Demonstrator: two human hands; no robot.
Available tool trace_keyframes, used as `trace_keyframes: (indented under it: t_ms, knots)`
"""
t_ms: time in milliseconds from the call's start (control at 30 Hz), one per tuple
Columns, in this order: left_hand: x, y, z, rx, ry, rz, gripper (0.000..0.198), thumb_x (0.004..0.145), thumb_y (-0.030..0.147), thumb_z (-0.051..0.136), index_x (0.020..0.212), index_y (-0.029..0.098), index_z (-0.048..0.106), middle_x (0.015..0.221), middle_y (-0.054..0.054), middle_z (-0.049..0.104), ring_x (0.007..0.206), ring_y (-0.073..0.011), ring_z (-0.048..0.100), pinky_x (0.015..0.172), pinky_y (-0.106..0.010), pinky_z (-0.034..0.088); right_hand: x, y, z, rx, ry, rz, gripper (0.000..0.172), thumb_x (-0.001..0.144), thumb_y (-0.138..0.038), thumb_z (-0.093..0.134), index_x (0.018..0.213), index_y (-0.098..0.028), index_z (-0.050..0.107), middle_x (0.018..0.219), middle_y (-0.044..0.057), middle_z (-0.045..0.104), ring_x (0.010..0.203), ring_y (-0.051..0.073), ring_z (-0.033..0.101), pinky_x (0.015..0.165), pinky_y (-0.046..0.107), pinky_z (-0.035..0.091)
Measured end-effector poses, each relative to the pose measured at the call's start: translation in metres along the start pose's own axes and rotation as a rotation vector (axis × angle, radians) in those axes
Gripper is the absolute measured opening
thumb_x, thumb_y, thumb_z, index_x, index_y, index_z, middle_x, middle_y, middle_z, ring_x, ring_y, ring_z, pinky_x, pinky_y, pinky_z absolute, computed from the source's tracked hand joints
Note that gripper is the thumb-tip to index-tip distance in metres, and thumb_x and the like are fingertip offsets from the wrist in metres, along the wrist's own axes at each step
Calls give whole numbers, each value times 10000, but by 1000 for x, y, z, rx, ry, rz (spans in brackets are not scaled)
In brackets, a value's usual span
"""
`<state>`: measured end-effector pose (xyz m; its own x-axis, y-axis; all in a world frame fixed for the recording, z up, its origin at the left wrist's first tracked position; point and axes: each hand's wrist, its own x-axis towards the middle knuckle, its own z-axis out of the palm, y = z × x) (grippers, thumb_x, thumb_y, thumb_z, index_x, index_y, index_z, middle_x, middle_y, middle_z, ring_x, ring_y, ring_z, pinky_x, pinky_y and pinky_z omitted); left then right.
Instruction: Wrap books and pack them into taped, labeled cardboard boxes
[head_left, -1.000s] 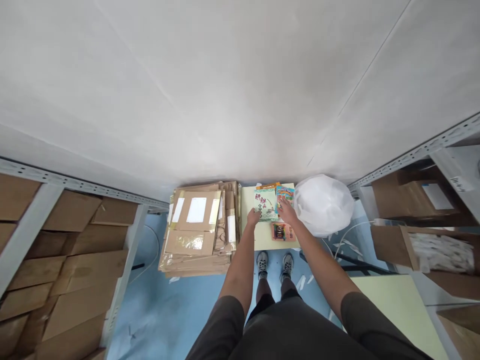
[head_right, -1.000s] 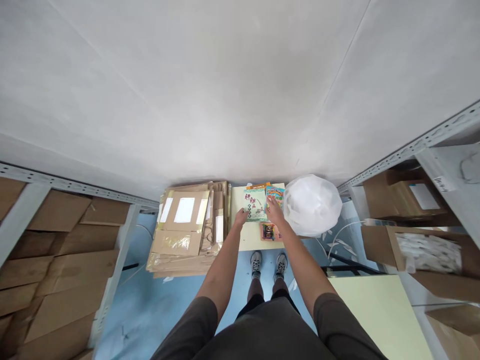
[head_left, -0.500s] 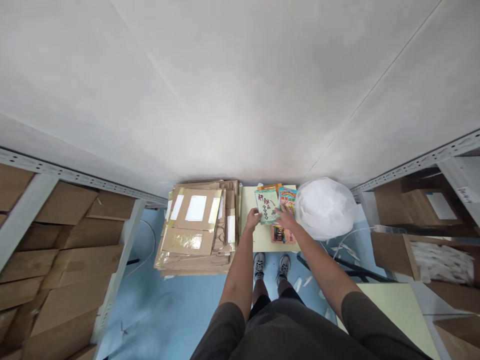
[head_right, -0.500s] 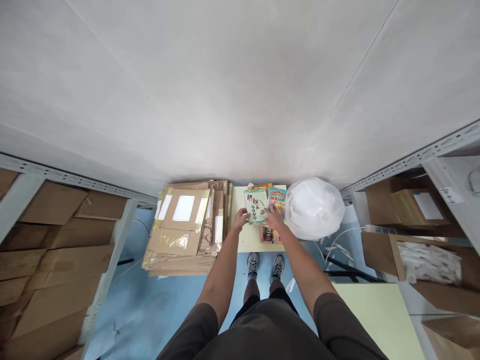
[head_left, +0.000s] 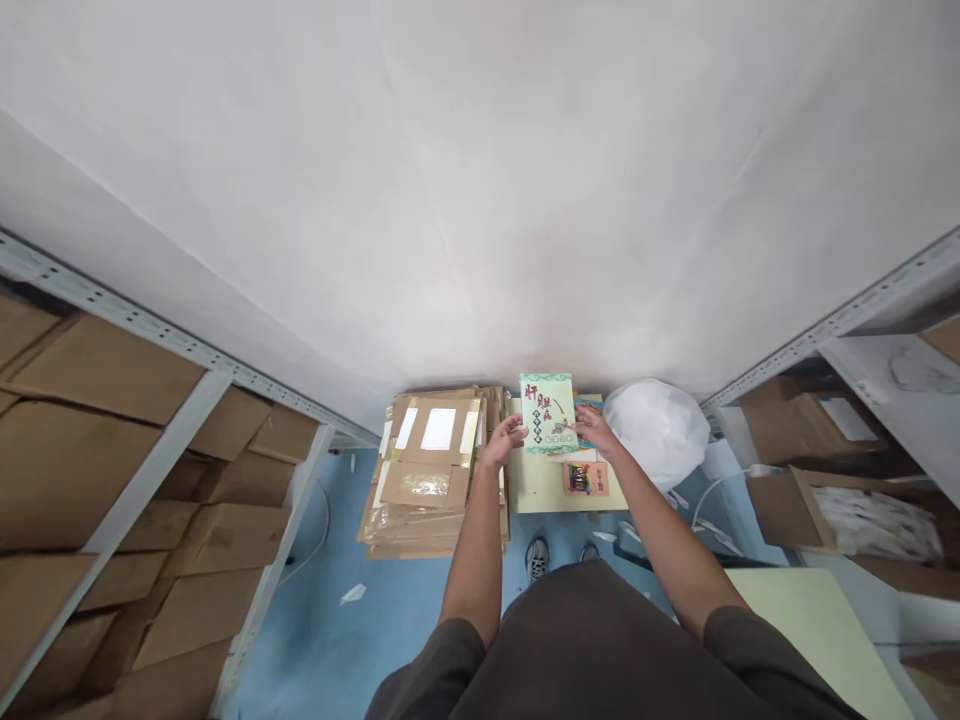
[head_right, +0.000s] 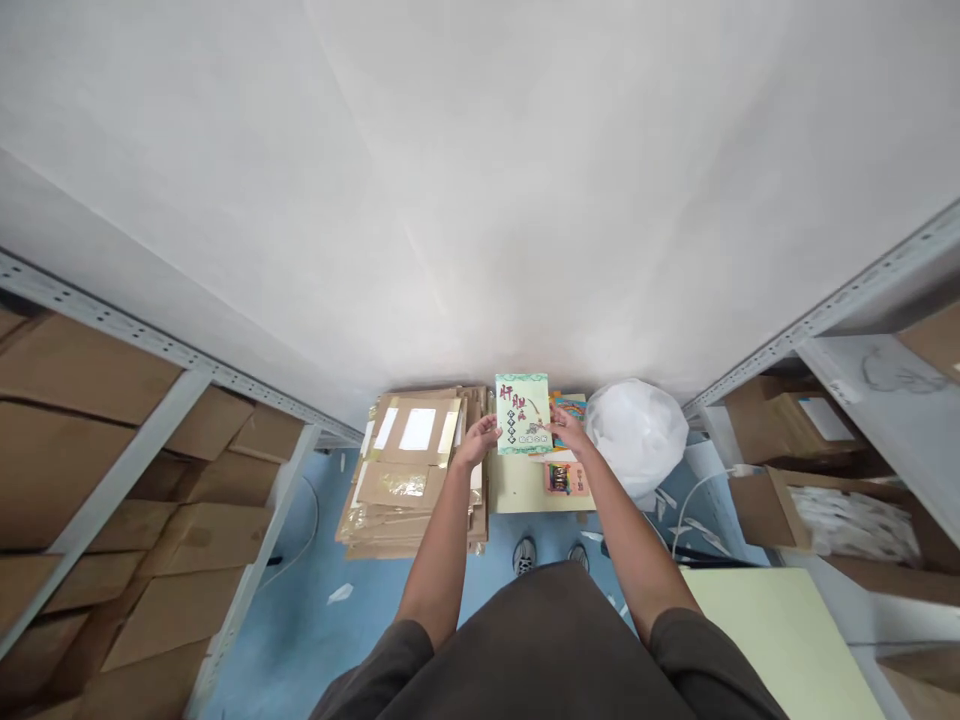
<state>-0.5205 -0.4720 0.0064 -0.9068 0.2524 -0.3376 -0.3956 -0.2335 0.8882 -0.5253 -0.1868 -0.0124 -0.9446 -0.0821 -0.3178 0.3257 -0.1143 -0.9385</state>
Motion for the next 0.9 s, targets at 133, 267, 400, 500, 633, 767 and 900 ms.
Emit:
trace_keyframes:
  t_ms: [133,267,400,500,633,767,900]
  knots:
    - [0,17,13,30,-89,40,668,650,501,951,1208,220,714,1296,-119,701,991,-224,703,817,-326,560,-35,-39,-6,55,48,-40,635,641,-331,906,1235,-236,706,1032,60,752,865,242,717,723,380,612]
    - [1,23,43,62,-204,54,708,643,530,943,1238,225,708,1269,-115,708,1012,-246,705,824,-345,572,-77,-57,-26,49,139,-111,605,645,-320,901,1211,-248,703,1026,41,733,882,223,709,728,338,596]
    - [-5,21,95,140,-331,33,742,644,568,942,1256,225,701,1262,-118,714,1008,-254,716,809,-342,579,-133,-59,-58,82,253,-174,571,648,-333,893,1181,-252,707,980,18,711,891,219,703,746,330,588]
    - [-13,10,148,184,-435,27,775,648,570,941,1299,238,684,1256,-117,717,1023,-263,718,813,-353,594,-190,-51,-89,133,371,-205,569,640,-363,899,1165,-258,705,989,24,719,908,226,702,756,334,583]
    - [-38,-18,239,269,-605,-6,808,652,570,933,1337,239,663,1258,-124,713,1050,-266,719,821,-352,603,-290,-32,-136,223,553,-253,623,615,-403,929,1171,-264,687,1019,27,725,904,232,701,759,349,581]
    - [-87,-62,340,304,-809,-57,802,668,548,931,1353,231,661,1270,-130,716,1076,-283,723,824,-350,606,-416,-9,-178,275,734,-299,610,653,-429,924,1190,-268,682,1086,47,734,973,259,707,799,376,581]
    - [-149,-112,429,311,-997,-128,770,680,515,937,1343,226,673,1281,-134,715,1065,-277,728,832,-353,602,-539,17,-201,306,897,-316,559,685,-407,900,1180,-281,674,1144,55,752,1020,270,716,821,379,567]
